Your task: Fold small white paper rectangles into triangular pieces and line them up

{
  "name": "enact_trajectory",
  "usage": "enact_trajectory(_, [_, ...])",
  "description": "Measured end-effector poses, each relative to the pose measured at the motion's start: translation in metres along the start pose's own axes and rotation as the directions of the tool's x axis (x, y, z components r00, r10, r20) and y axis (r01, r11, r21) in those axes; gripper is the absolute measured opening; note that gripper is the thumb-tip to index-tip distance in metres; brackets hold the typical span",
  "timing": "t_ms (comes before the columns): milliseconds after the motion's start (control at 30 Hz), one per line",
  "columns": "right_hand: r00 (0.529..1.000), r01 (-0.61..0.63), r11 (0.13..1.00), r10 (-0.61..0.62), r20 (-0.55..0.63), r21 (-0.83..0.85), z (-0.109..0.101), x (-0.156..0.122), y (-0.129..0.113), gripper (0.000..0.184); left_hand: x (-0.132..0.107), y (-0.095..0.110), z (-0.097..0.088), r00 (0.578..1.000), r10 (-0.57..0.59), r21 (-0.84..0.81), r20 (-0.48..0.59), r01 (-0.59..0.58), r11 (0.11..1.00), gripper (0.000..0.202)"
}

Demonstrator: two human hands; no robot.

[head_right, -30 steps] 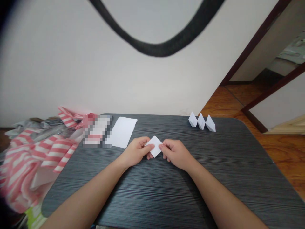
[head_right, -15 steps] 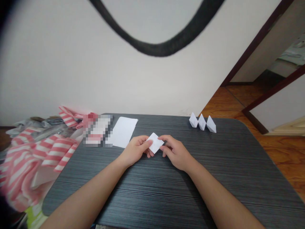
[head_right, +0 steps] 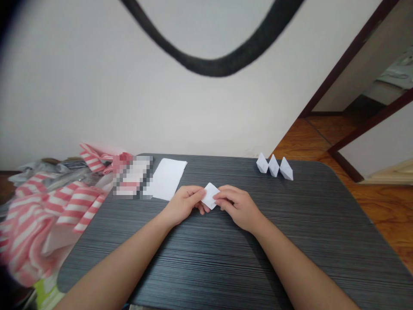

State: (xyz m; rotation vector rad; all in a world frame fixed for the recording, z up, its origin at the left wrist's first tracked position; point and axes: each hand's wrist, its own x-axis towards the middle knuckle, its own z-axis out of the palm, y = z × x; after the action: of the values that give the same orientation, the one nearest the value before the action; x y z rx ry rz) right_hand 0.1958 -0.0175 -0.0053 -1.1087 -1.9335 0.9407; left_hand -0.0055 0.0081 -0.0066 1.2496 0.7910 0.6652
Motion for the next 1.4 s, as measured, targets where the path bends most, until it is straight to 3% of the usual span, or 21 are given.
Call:
enact_trajectory(400, [0.992, -0.037, 0.997, 0.028, -0.119, -0.074, 0.001, 0.002, -0.007, 0.016, -0.003, 0.005, 0.002, 0.997, -0.003, 0.138, 0.073, -0.007, 0.99, 0.04])
enact_trajectory(533, [0.984, -0.061, 0.994, 0.045, -0.173, -0.093, 0.002, 0.002, -0.005, 0.016, -0.004, 0.004, 0.004, 0.995, 0.029, 0.143, 0.099, -0.043, 0.989, 0.028])
enact_trajectory(767, [0.985, -0.07, 0.992, 0.051, -0.166, -0.108, 0.002, 0.001, -0.004, 0.016, -0.005, 0.004, 0.004, 0.996, 0.021, 0.226, 0.082, -0.039, 0.973, 0.027])
enact_trajectory(1133, [0.975, -0.144, 0.984, 0.159, -0.155, 0.103, 0.01, -0.003, 0.003, 0.015, -0.004, 0.007, 0.003, 0.994, -0.005, 0.195, 0.109, -0.016, 0.981, 0.032])
enact_trajectory(1400, [0.975, -0.149, 0.982, 0.165, -0.147, 0.117, 0.01, -0.004, 0.01, 0.022, -0.004, 0.008, 0.002, 0.994, -0.003, 0.188, 0.108, -0.017, 0.982, 0.031])
